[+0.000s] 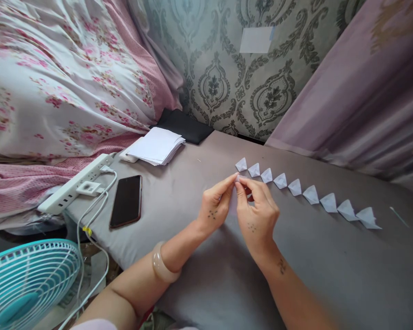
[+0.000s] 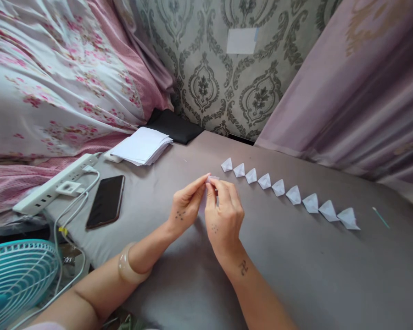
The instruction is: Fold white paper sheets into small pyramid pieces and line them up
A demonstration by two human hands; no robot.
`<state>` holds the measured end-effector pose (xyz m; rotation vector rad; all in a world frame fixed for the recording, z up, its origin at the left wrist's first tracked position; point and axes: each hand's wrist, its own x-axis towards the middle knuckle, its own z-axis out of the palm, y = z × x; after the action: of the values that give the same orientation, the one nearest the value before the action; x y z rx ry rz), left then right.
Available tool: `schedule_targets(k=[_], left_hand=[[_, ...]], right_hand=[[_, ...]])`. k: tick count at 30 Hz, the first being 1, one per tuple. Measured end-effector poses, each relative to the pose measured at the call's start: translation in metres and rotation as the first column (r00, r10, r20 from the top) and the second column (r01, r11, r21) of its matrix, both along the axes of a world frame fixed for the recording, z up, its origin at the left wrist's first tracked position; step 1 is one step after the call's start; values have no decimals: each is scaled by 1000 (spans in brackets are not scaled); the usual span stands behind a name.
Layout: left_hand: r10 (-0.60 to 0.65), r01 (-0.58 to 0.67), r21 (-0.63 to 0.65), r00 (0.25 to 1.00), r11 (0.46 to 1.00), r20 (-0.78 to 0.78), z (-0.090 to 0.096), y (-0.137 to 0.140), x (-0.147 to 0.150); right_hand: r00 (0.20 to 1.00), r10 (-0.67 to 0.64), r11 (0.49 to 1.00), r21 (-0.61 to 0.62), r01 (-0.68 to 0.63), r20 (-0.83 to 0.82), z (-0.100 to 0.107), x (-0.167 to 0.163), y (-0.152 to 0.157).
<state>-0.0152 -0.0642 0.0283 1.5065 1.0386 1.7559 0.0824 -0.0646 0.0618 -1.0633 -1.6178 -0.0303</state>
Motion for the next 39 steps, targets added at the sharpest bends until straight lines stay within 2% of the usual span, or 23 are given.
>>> schedule_targets(k=[13, 20, 26, 31, 39], left_hand=[[3, -3, 2, 998, 1000, -59, -4, 1, -2], [-13, 15, 17, 997, 1000, -71, -6, 1, -2], [-10, 11, 7, 995, 1000, -98, -2, -1, -1], [-2, 1, -30, 999, 1000, -50, 2, -4, 1], [27, -23, 33, 993, 999, -111, 5, -3, -3]], right_hand=[[1000, 8, 1000, -6, -8, -17, -1, 2, 0], [997, 14, 998, -67, -20, -82, 2, 1, 1], [996, 13, 993, -112, -23, -84, 4, 0, -1], [996, 38, 991, -124, -48, -85, 6, 1, -2], [991, 83, 991, -94, -93, -109, 6, 0, -2]])
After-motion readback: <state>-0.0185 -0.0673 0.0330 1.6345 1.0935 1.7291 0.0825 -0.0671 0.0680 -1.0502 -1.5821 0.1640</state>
